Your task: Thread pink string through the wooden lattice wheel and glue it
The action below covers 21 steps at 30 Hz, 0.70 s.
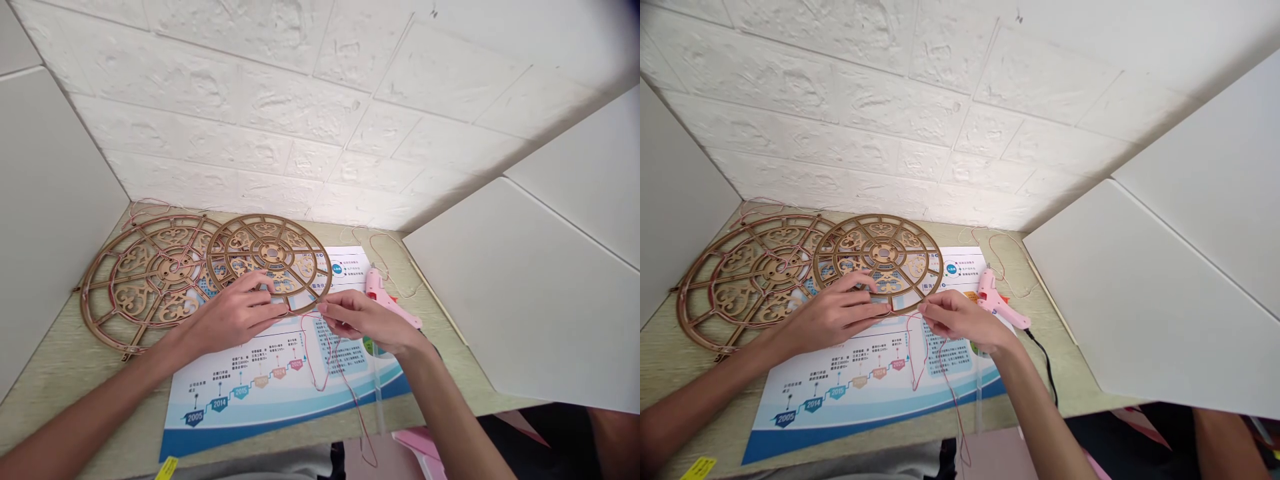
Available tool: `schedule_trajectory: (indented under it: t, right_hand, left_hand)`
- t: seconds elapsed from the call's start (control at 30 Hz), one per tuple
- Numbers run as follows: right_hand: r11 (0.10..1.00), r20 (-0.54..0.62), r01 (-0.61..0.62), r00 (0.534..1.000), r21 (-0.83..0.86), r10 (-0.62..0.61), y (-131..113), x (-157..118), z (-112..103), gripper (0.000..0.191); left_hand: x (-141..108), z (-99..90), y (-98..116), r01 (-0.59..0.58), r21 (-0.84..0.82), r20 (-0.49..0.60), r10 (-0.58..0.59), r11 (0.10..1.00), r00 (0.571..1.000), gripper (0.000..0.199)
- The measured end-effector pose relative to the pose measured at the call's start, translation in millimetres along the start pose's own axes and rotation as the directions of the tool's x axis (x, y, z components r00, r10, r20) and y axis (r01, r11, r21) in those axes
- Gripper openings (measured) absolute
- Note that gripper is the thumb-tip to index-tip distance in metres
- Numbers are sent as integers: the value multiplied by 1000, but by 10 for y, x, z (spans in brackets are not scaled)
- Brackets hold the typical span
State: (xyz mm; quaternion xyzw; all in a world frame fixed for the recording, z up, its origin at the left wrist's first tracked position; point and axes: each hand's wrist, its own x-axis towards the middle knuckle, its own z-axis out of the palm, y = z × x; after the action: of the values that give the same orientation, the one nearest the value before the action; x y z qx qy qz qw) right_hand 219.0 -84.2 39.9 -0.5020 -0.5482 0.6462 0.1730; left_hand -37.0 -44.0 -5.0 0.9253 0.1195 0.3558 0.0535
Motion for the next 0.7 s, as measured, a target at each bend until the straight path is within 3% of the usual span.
schedule_trajectory:
  t: [0.43, 0.7]
  right_hand:
    - [970, -13, 120, 992, -213, -126, -88, -20, -65, 49]
    - [835, -66, 138, 977, -533, -204, -56, 0, -113, 43]
  left_hand:
    - [0, 1, -4, -10, 26, 2, 10, 1000, 1000, 16]
    - [17, -3, 12, 14, 8, 5, -14, 1000, 1000, 18]
